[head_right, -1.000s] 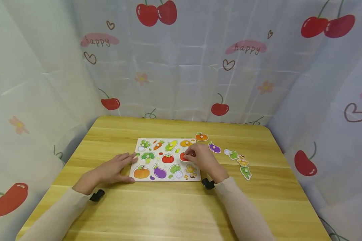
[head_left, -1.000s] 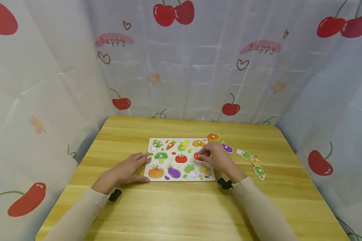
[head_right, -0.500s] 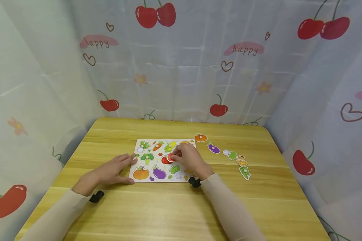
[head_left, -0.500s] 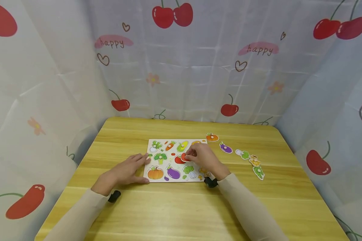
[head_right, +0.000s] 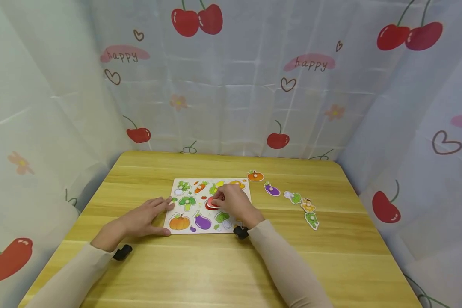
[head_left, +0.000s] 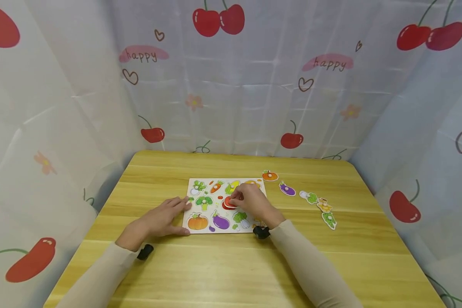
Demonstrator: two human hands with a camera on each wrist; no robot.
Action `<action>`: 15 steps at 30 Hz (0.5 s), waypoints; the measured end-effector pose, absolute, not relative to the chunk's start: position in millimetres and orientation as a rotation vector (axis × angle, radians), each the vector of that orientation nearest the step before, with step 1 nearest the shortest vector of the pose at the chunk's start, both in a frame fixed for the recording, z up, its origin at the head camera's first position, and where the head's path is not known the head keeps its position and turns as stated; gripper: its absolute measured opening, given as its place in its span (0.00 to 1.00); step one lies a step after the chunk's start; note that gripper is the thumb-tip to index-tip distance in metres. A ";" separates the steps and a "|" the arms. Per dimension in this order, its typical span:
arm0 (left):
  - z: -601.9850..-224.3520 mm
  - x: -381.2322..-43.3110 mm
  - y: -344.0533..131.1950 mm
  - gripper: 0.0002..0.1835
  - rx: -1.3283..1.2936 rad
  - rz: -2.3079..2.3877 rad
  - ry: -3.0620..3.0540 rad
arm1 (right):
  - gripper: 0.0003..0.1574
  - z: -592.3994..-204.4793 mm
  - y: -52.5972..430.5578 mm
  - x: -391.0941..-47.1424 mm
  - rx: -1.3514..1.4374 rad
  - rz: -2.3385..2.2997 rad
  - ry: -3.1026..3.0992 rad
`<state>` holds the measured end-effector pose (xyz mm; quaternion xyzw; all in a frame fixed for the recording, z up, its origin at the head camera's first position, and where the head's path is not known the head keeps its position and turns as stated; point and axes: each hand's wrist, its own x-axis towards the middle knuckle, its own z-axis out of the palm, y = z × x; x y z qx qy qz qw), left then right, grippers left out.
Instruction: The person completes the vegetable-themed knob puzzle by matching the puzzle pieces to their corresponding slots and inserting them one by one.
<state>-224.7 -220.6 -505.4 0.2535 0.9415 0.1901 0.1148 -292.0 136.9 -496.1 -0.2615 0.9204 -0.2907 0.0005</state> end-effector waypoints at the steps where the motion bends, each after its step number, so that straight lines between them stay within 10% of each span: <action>1: -505.9 -224.7 -221.0 0.54 0.745 0.558 2.759 | 0.05 -497.3 136.0 -292.4 -0.818 -0.914 2.887; 15: -507.9 -226.3 -221.1 0.54 0.761 0.559 2.763 | 0.05 -507.7 130.2 -297.2 -0.816 -0.905 2.894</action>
